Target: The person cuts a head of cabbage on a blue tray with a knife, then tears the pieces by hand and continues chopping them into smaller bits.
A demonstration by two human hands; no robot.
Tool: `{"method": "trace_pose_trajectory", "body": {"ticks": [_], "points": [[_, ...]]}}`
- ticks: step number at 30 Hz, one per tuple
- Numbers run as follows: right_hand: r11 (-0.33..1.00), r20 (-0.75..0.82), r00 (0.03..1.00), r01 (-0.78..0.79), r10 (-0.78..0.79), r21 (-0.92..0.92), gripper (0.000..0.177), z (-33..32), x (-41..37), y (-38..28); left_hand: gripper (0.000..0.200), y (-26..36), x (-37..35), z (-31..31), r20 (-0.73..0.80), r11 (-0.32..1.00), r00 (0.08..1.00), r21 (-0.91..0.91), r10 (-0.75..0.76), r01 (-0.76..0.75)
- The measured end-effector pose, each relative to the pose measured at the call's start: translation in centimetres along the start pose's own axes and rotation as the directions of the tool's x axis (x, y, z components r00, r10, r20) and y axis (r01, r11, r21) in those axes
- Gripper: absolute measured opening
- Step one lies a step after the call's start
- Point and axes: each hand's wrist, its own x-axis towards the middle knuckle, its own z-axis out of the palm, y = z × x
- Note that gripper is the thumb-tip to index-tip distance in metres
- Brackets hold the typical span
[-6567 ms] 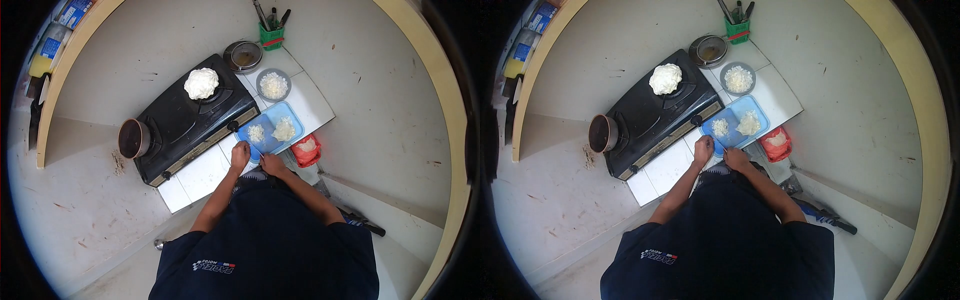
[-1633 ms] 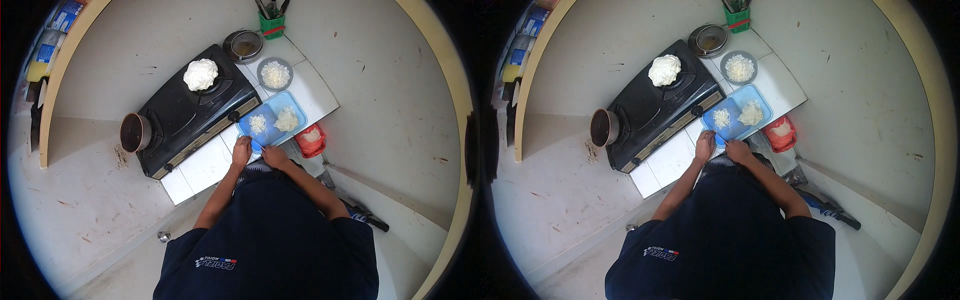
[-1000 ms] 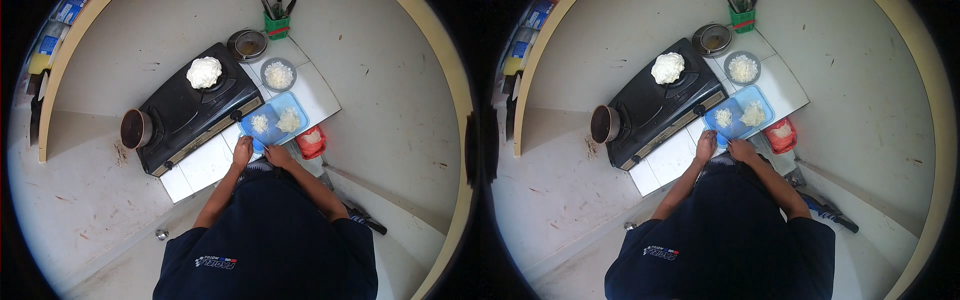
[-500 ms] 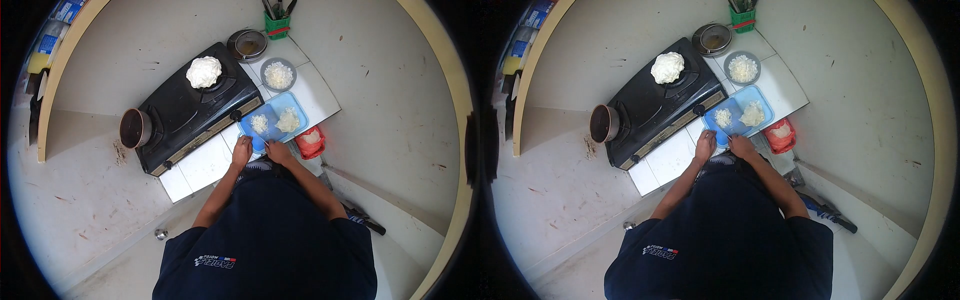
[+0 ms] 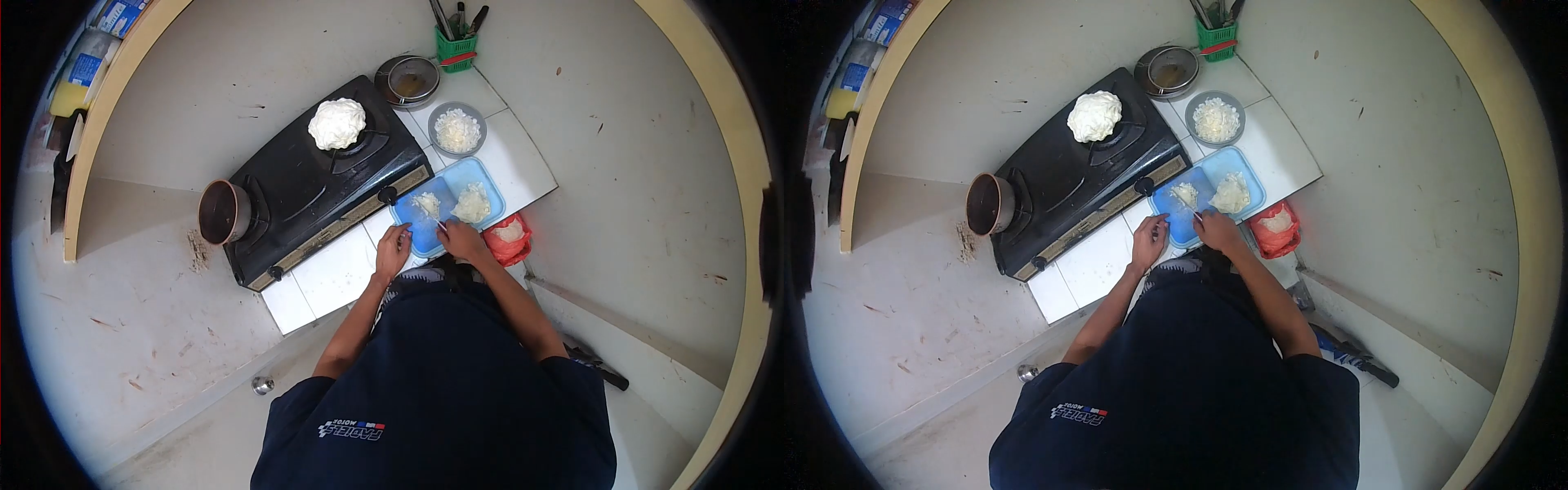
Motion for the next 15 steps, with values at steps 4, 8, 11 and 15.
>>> {"method": "trace_pose_trajectory", "body": {"ticks": [4,8,11,15], "points": [[1.0,-0.016,1.0,0.005,-0.005,0.02,0.04,-2.7,0.1,-0.1,0.04,2.4,1.4,-0.2,0.105,0.999,0.994,-0.01,-0.034,0.036],[0.997,-0.022,0.998,0.06,-0.061,-0.054,0.037,-4.5,0.0,0.2,0.059,4.5,3.3,-0.1,0.325,1.0,0.946,-0.011,-0.004,0.008],[0.987,-0.017,0.991,0.13,-0.132,-0.091,0.034,-5.9,-0.4,0.2,0.081,4.6,4.7,0.4,0.545,0.947,0.834,0.216,0.087,-0.24],[0.988,-0.033,0.992,0.114,-0.118,-0.099,0.033,-8.1,-1.2,0.0,0.086,3.4,6.1,0.2,0.564,0.911,0.824,0.311,0.052,-0.271]]}}
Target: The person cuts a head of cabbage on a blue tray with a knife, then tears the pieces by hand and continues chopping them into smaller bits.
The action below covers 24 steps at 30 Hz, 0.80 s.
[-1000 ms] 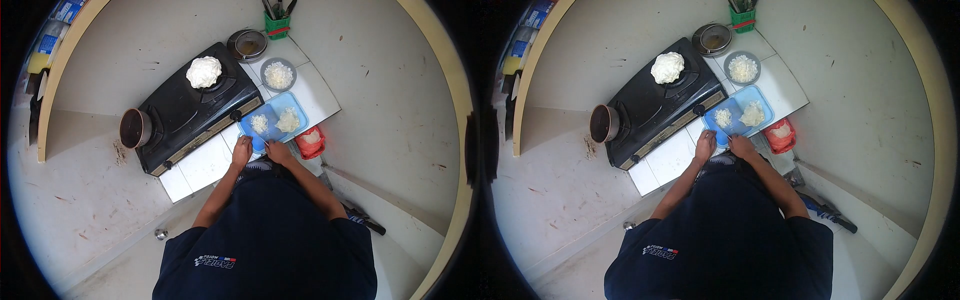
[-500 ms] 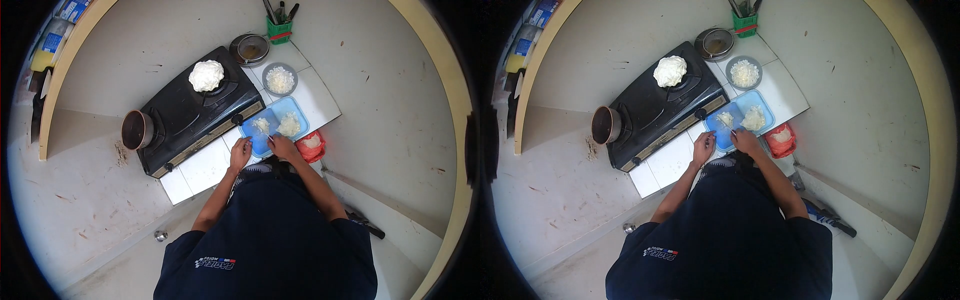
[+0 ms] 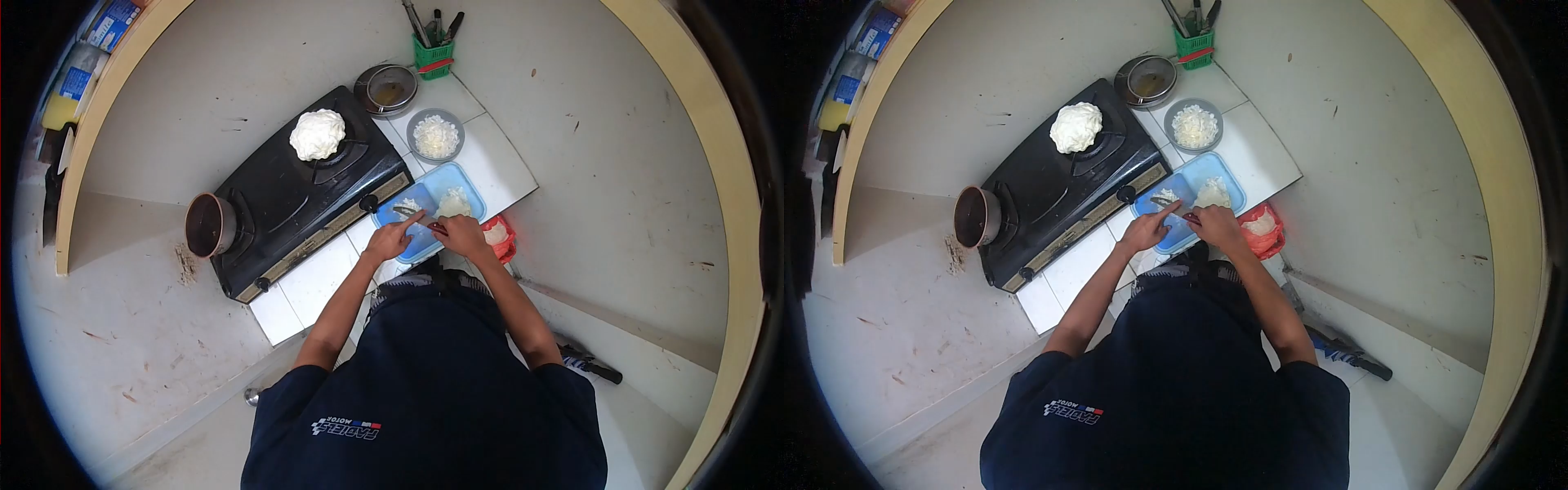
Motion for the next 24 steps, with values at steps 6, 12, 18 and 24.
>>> {"method": "trace_pose_trajectory", "body": {"ticks": [6,12,18,24], "points": [[0.999,-0.002,1.0,-0.017,0.017,-0.028,0.03,-1.6,-1.9,1.0,0.087,-1.7,0.5,-0.5,0.041,0.993,0.992,-0.001,-0.12,0.12],[1.0,-0.076,0.997,0.0,0.002,0.029,0.035,-1.8,-3.2,2.4,0.087,-1.8,0.2,0.3,-0.024,0.959,0.983,-0.223,-0.184,0.174],[0.264,0.447,0.866,-0.495,0.223,0.828,0.055,-0.1,-2.1,-0.4,0.088,2.5,-1.0,1.1,-0.172,0.89,0.982,-0.456,-0.074,-0.013],[-0.031,0.537,0.838,-0.537,0.092,0.843,0.05,0.3,-1.5,-1.6,0.092,3.4,-2.0,1.3,-0.088,0.946,0.995,-0.317,0.043,-0.069]]}}
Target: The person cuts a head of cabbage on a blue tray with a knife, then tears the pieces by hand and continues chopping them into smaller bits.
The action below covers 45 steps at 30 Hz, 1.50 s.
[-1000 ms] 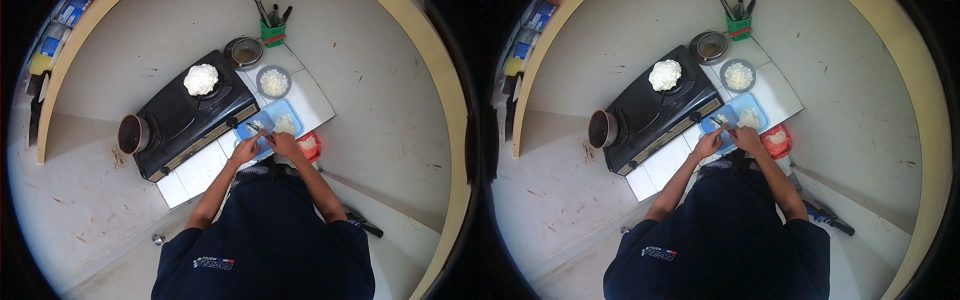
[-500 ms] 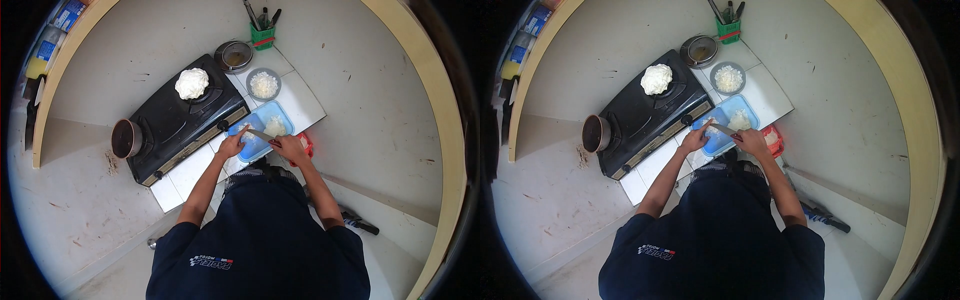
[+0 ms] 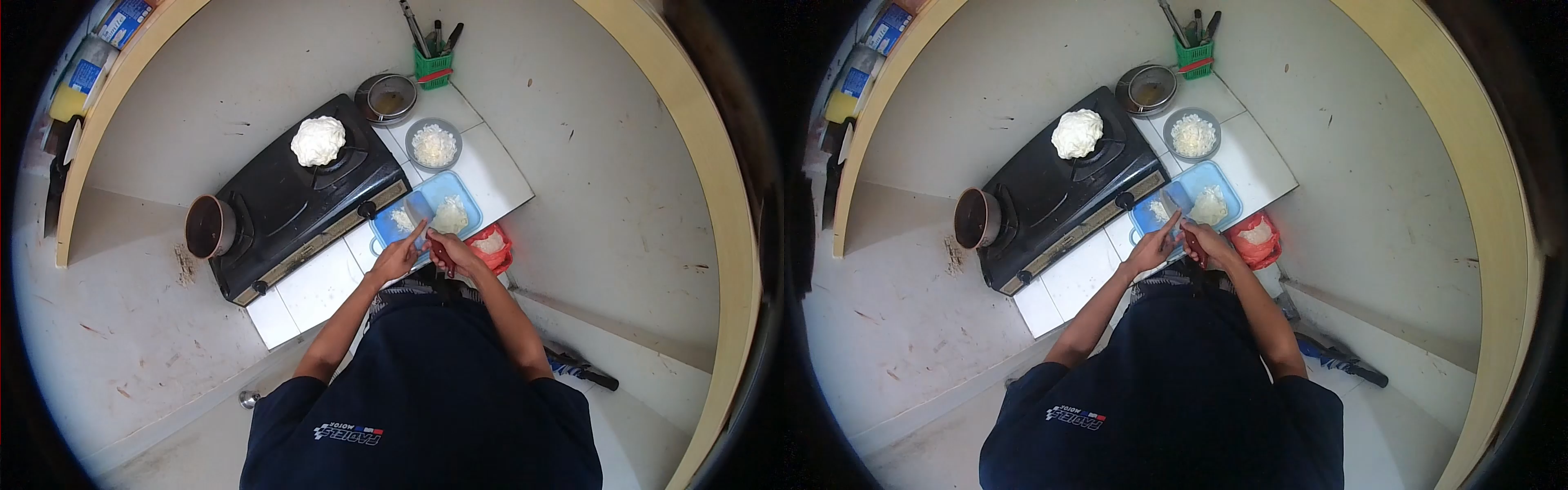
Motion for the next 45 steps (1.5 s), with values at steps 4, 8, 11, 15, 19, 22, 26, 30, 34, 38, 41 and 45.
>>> {"method": "trace_pose_trajectory", "body": {"ticks": [4,8,11,15,19,22,26,30,34,38,41,45], "points": [[0.994,0.026,0.999,-0.041,0.044,-0.098,0.053,0.0,-1.4,-0.3,0.093,-3.0,0.5,-1.3,-0.052,0.998,0.998,0.054,-0.028,0.031],[0.981,0.032,0.993,-0.105,0.111,-0.162,0.053,-0.4,-2.8,-0.2,0.097,-4.6,1.0,-2.7,0.03,0.985,0.991,0.117,-0.132,0.128],[0.972,0.039,0.994,-0.091,0.102,-0.218,0.052,-1.1,-3.0,0.4,0.09,-5.1,1.3,-2.8,-0.018,0.967,0.968,0.036,-0.251,0.252],[0.867,-0.052,0.991,0.085,-0.126,-0.491,0.051,-1.9,-2.3,2.6,0.079,-4.5,1.5,-2.8,0.211,0.345,0.924,-0.882,-0.317,0.32],[0.553,-0.05,0.907,0.211,-0.419,-0.806,0.045,-2.2,-1.5,4.3,0.104,-2.3,0.3,-3.2,0.18,-0.494,0.977,-0.864,-0.112,0.102],[0.395,0.042,0.855,0.282,-0.517,-0.874,0.042,-2.0,-1.0,5.4,0.109,-1.9,-0.2,-3.2,0.192,-0.617,0.981,-0.776,-0.033,0.131],[0.424,0.025,0.841,0.298,-0.541,-0.855,0.04,-1.4,-0.5,5.5,0.114,-2.3,-1.1,-3.1,0.176,-0.721,0.984,-0.677,0.037,0.148],[0.439,0.037,0.875,0.278,-0.483,-0.854,0.04,-2.3,0.9,6.6,0.115,-3.3,-1.8,-2.6,0.128,-0.764,0.99,-0.632,0.057,0.126],[0.544,-0.079,0.867,0.234,-0.491,-0.806,0.042,-3.6,2.5,8.0,0.115,-3.7,-2.7,-2.6,0.116,-0.743,0.991,-0.657,0.064,0.125],[0.619,-0.144,0.899,0.162,-0.414,-0.768,0.049,-4.0,1.3,7.1,0.104,-3.4,-2.9,-2.9,0.101,-0.595,0.995,-0.799,0.008,0.086],[0.634,-0.153,0.905,0.15,-0.397,-0.759,0.047,-4.8,0.9,7.7,0.095,-3.0,-2.5,-2.8,0.116,-0.382,0.955,-0.924,-0.274,0.002],[0.721,-0.209,0.894,0.163,-0.396,-0.673,0.045,-5.9,-0.1,9.5,0.069,-3.4,-0.8,-2.5,0.133,0.107,0.889,-0.974,-0.438,0.199]]}}
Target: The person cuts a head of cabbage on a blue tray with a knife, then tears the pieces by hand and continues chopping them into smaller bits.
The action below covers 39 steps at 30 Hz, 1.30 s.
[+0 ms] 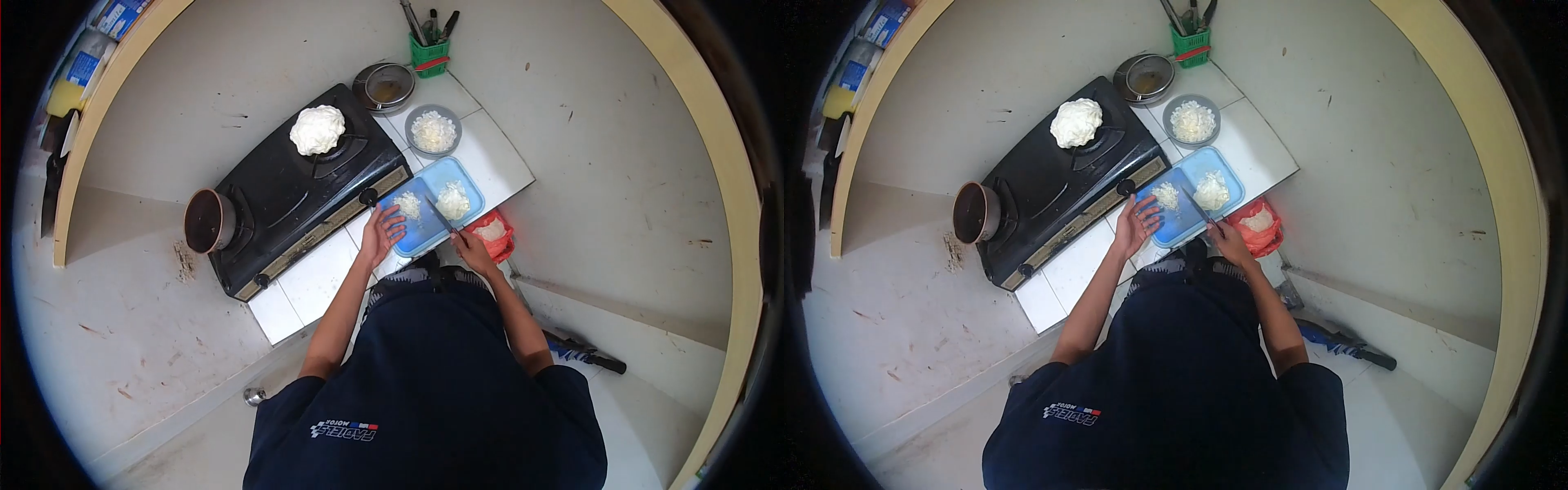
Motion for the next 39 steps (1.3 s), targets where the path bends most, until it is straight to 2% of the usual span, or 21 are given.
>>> {"method": "trace_pose_trajectory", "body": {"ticks": [1,2,4,5,10,12,13,14,15,16,18,19,22,24,27,29,33,35,36,38,39], "points": [[0.997,-0.065,0.998,0.011,-0.006,0.081,0.043,0.0,-0.5,0.0,0.052,-0.2,0.6,0.3,-0.028,0.997,1.0,0.076,0.005,-0.003],[0.987,-0.133,0.991,0.028,-0.007,0.16,0.042,-0.2,-0.9,0.0,0.052,-0.2,1.2,0.6,-0.021,0.997,1.0,0.078,0.0,0.002],[0.986,-0.142,0.99,0.003,0.021,0.167,0.041,-1.0,-1.3,1.7,0.04,-0.4,2.8,1.0,-0.017,0.91,0.998,0.412,0.062,-0.05],[0.984,-0.143,0.989,-0.02,0.046,0.175,0.041,-1.3,-1.6,2.5,0.031,-0.5,3.8,1.3,-0.024,0.894,0.998,0.447,0.052,-0.036],[0.95,-0.233,0.962,-0.065,0.141,0.306,0.039,-3.1,-5.1,0.6,0.027,-1.1,8.1,4.2,0.13,0.722,0.99,0.679,0.06,-0.133],[0.93,-0.284,0.941,-0.072,0.182,0.36,0.038,-3.7,-6.2,0.5,0.033,-1.4,9.2,6.0,0.255,0.418,0.951,0.856,0.174,-0.306],[0.925,-0.302,0.935,-0.062,0.185,0.374,0.038,-3.9,-6.7,0.9,0.033,-1.5,9.6,6.9,0.273,0.413,0.949,0.855,0.156,-0.314],[0.92,-0.319,0.929,-0.053,0.189,0.389,0.039,-4.1,-7.2,1.4,0.038,-1.6,9.9,7.7,0.355,0.248,0.92,0.888,0.166,-0.387],[0.916,-0.337,0.92,-0.054,0.2,0.397,0.039,-4.1,-7.7,1.7,0.043,-1.8,10.3,8.1,0.437,0.075,0.884,0.888,0.163,-0.453],[0.907,-0.367,0.9,-0.067,0.235,0.416,0.04,-4.2,-8.0,2.0,0.043,-2.3,11.0,8.0,0.451,0.071,0.88,0.883,0.145,-0.464],[0.893,-0.408,0.87,-0.078,0.278,0.443,0.04,-4.4,-8.6,2.5,0.055,-2.8,11.4,8.6,0.676,-0.214,0.728,0.732,0.112,-0.647],[0.883,-0.41,0.859,-0.094,0.305,0.459,0.041,-4.5,-9.0,2.7,0.062,-3.0,11.0,9.0,0.594,-0.216,0.803,0.79,0.042,-0.573],[0.864,-0.431,0.837,-0.091,0.336,0.496,0.043,-4.3,-9.4,3.9,0.062,-3.3,10.8,9.5,0.569,-0.258,0.821,0.801,0.049,-0.54],[0.856,-0.445,0.83,-0.074,0.337,0.512,0.043,-4.3,-9.7,4.5,0.059,-3.6,11.2,8.9,0.612,-0.306,0.789,0.762,0.053,-0.571],[0.843,-0.418,0.838,-0.089,0.352,0.531,0.042,-4.4,-9.7,4.7,0.054,-3.3,10.9,8.7,0.566,-0.324,0.824,0.78,0.001,-0.535],[0.848,-0.41,0.847,-0.084,0.337,0.523,0.041,-4.5,-9.5,5.0,0.044,-3.3,11.0,8.8,0.604,-0.311,0.795,0.768,0.059,-0.561],[0.867,-0.419,0.842,-0.107,0.339,0.486,0.04,-5.0,-8.9,5.1,0.043,-2.9,11.7,9.7,0.613,-0.292,0.782,0.772,0.109,-0.564],[0.871,-0.426,0.832,-0.128,0.355,0.475,0.04,-5.2,-8.8,4.4,0.046,-3.0,13.2,9.6,0.689,-0.378,0.698,0.71,0.196,-0.594],[0.87,-0.429,0.831,-0.126,0.355,0.477,0.04,-5.3,-8.6,4.3,0.046,-2.9,13.7,9.8,0.691,-0.379,0.696,0.707,0.194,-0.597],[0.879,-0.427,0.834,-0.132,0.348,0.459,0.039,-5.5,-8.3,4.3,0.048,-2.9,14.7,10.1,0.61,-0.473,0.792,0.706,0.029,-0.527],[0.878,-0.43,0.833,-0.13,0.348,0.46,0.039,-5.6,-8.2,4.2,0.048,-2.8,15.0,10.6,0.612,-0.474,0.79,0.704,0.028,-0.529]]}}
